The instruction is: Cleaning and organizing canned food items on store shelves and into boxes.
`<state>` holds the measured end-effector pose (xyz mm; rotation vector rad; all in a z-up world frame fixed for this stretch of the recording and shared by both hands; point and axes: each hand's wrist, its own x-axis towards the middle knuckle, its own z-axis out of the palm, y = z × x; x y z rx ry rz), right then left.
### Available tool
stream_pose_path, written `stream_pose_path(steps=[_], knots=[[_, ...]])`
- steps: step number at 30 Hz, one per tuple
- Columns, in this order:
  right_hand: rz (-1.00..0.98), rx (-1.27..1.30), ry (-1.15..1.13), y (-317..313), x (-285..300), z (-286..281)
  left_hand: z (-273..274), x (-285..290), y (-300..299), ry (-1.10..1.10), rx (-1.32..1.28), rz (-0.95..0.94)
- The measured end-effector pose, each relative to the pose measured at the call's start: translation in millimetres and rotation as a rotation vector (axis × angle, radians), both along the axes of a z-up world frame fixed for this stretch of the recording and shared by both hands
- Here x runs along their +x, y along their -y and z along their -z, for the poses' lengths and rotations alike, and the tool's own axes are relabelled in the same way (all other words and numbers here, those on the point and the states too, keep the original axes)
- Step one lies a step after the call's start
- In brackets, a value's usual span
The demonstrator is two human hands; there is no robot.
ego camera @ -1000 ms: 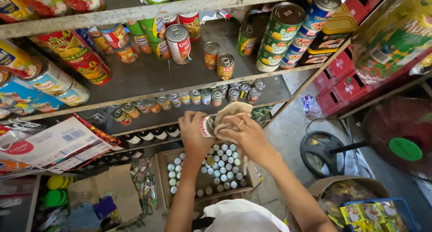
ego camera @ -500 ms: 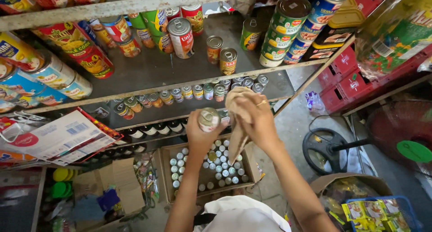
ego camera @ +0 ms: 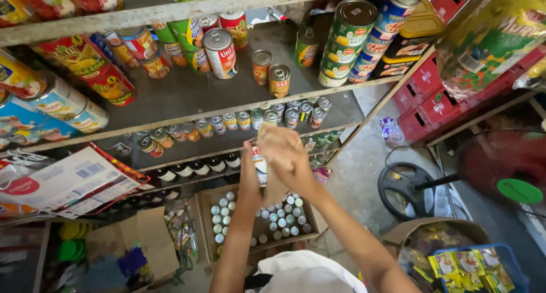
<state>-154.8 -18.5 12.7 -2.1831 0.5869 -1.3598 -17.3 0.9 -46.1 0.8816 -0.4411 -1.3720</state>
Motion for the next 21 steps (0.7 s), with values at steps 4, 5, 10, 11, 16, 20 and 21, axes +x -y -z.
stream_pose_path(steps=[4,5,10,11,16,20,21], knots=[[0.057,0.238,0.097,-8,6,-23,51,1,12,-0.234,-0.008,-0.027],[0.064,0.112,-0.004,-13,4,-25,31,2,12,-0.294,0.002,-0.033],[-0.062,-0.27,-0.251,-19,-12,17,37,28,28,-0.433,-0.112,0.015],[0.007,-0.29,-0.259,-14,-14,37,43,31,30,-0.542,0.002,0.011],[0.196,-0.279,-0.271,1,-18,25,65,20,42,-0.526,0.069,-0.149],[0.297,-0.176,-0.211,-4,-10,12,114,0,43,-0.508,-0.016,-0.074],[0.253,-0.201,-0.199,-3,-5,3,123,-2,50,-0.501,-0.063,-0.05]])
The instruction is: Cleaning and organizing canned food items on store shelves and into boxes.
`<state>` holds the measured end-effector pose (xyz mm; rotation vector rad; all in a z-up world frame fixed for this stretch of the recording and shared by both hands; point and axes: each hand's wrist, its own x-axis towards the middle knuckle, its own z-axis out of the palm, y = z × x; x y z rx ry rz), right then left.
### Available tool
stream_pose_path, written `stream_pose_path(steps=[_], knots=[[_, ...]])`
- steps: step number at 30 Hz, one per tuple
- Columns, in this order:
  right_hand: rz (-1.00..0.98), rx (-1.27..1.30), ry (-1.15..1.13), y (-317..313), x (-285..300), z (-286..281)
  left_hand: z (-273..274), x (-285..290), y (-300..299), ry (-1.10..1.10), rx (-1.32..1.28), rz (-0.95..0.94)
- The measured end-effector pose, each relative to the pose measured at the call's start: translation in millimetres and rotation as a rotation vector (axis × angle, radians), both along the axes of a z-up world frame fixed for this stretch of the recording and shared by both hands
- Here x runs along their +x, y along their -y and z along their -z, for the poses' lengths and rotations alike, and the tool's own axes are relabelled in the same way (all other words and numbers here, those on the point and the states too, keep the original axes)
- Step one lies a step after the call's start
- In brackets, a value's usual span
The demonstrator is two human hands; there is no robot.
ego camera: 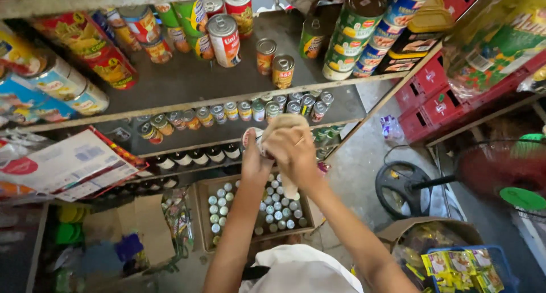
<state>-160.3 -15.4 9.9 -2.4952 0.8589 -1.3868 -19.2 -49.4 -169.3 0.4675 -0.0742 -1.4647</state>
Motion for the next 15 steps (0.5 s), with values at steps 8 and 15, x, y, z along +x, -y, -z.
stream_pose_path(steps=[8,15], knots=[[-0.048,-0.026,-0.124,0,-12,-1,-72,4,-11,0.043,0.136,-0.05],[0.075,-0.037,-0.022,-4,6,-28,-67,2,-12,0.216,-0.004,-0.188]])
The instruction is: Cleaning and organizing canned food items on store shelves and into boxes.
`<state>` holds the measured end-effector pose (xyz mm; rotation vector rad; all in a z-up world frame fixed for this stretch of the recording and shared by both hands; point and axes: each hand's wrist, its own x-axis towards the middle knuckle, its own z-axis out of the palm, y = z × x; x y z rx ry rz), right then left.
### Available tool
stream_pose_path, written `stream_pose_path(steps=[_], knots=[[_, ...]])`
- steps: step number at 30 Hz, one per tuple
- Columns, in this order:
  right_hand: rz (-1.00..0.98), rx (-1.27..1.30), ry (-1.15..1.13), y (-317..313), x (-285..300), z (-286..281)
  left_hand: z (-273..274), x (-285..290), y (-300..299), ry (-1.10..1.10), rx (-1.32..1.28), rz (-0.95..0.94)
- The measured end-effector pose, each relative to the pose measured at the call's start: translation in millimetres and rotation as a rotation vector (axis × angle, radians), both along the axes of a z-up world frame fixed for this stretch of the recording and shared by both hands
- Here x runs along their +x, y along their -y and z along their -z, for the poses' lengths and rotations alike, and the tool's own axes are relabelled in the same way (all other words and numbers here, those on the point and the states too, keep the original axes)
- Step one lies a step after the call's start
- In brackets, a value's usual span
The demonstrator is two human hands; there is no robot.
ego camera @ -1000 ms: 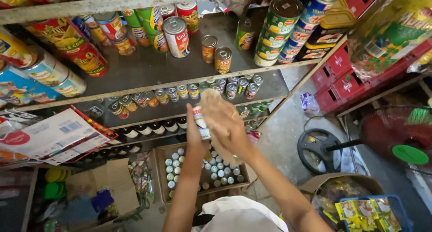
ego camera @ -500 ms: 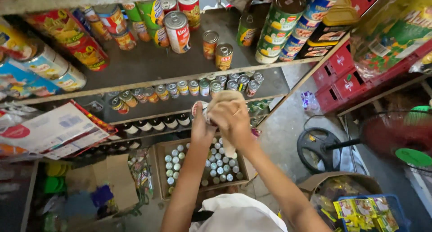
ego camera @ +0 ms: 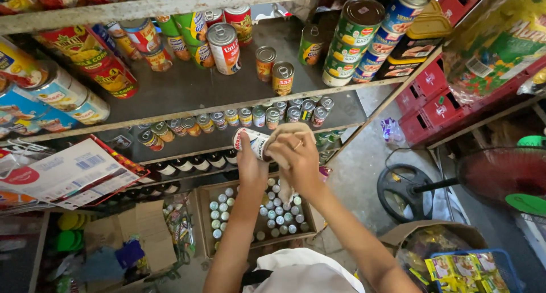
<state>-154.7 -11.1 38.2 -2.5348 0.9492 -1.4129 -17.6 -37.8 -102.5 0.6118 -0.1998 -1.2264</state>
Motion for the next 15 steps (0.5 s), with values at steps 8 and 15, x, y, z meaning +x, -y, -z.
stream_pose_path(steps=[8,15], knots=[[-0.002,-0.03,-0.101,6,-11,32,-26,8,-4,-0.064,0.017,-0.003],[0.057,-0.052,0.01,5,6,0,-40,3,-10,-0.034,-0.078,0.041]])
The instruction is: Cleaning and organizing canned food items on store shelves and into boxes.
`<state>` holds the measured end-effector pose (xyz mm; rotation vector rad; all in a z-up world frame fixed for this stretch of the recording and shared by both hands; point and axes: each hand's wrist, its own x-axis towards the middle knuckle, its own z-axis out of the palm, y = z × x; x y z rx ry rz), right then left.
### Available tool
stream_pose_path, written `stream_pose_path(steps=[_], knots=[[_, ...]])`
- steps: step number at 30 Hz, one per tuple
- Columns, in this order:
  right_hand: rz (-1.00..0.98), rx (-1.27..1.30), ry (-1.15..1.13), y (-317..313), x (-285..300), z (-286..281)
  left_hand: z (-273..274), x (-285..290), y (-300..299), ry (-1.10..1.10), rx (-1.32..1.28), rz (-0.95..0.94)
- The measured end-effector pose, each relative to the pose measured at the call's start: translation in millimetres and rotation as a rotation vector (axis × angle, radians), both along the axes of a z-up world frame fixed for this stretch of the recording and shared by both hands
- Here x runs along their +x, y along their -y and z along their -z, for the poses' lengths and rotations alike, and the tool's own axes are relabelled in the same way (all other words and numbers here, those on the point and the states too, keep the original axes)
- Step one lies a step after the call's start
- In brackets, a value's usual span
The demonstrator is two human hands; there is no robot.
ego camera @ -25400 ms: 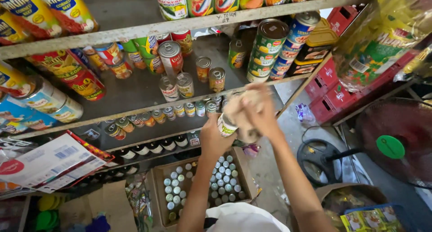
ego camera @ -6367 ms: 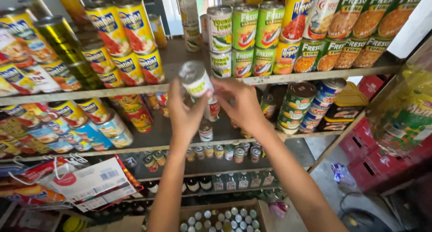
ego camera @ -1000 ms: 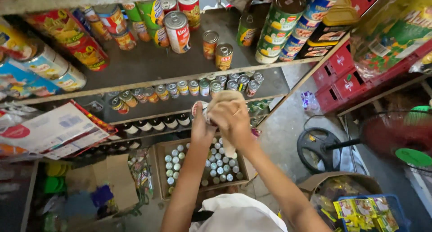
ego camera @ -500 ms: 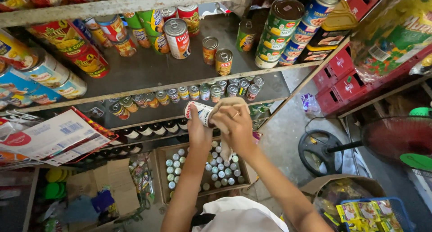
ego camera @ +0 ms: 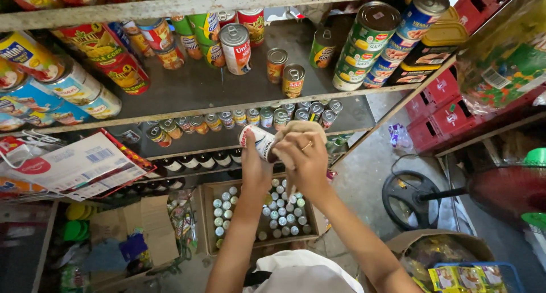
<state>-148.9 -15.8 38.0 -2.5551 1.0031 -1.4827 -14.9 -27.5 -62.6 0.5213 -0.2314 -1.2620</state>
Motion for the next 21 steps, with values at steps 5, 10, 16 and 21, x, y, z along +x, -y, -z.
stream_pose_path(steps=[5,10,16,21], knots=[[-0.122,0.029,-0.142,-10,-4,24,38,22,16,-0.232,0.129,0.08],[-0.177,0.116,-0.095,16,-26,25,26,36,9,-0.192,0.133,0.047],[-0.357,0.329,0.189,5,-12,-24,-9,11,-4,0.051,0.202,0.043],[-0.448,0.218,0.11,12,9,21,2,-2,-19,0.098,0.288,0.115]])
